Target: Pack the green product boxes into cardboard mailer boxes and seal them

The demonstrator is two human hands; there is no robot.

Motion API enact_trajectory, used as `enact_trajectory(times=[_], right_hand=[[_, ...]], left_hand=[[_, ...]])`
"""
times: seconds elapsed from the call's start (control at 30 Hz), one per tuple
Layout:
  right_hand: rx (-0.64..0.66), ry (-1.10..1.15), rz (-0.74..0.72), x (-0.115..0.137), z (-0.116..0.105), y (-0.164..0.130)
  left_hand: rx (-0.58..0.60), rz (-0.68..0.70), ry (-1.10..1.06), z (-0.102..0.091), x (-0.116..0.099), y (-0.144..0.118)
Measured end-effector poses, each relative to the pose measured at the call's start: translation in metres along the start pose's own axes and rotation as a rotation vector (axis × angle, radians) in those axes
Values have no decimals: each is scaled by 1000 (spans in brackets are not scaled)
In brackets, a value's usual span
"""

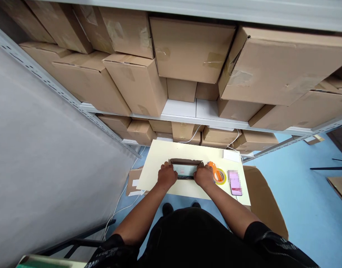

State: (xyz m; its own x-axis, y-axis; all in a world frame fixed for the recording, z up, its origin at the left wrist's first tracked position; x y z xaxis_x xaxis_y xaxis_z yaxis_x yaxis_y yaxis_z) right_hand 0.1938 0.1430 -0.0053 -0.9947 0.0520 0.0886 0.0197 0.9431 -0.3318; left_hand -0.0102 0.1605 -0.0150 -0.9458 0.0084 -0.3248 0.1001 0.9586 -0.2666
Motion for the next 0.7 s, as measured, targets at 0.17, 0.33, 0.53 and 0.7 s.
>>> enact_trajectory(times=[0.17,0.33,0.53,0.7], right_hand=[[-281,210,-79,-20,-9,-18],[-282,675,167,-72,27,-24],[-53,944,324,-76,65,-23],[-68,969,312,-67,69,-28]], left_hand=[[-150,5,-279,-5,16,-9],[-181,-184,-750,18,60,-16],[99,-250,-1049,59,64,-16],[114,-234,-1047,64,61,-17]])
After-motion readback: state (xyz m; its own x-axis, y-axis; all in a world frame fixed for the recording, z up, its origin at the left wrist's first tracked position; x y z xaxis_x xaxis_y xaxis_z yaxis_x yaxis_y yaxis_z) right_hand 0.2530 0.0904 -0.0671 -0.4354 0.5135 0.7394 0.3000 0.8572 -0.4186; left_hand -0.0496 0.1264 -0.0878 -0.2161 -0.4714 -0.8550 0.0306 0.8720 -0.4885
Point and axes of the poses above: each hand's wrist, its own y-axis towards the middle knuckle, its own z-axis out of the palm, x = y × z, the point moved 10 cm from there along y, towards the middle knuckle, and after that the axes turned 1 degree about -y, right-handed, at the moved point
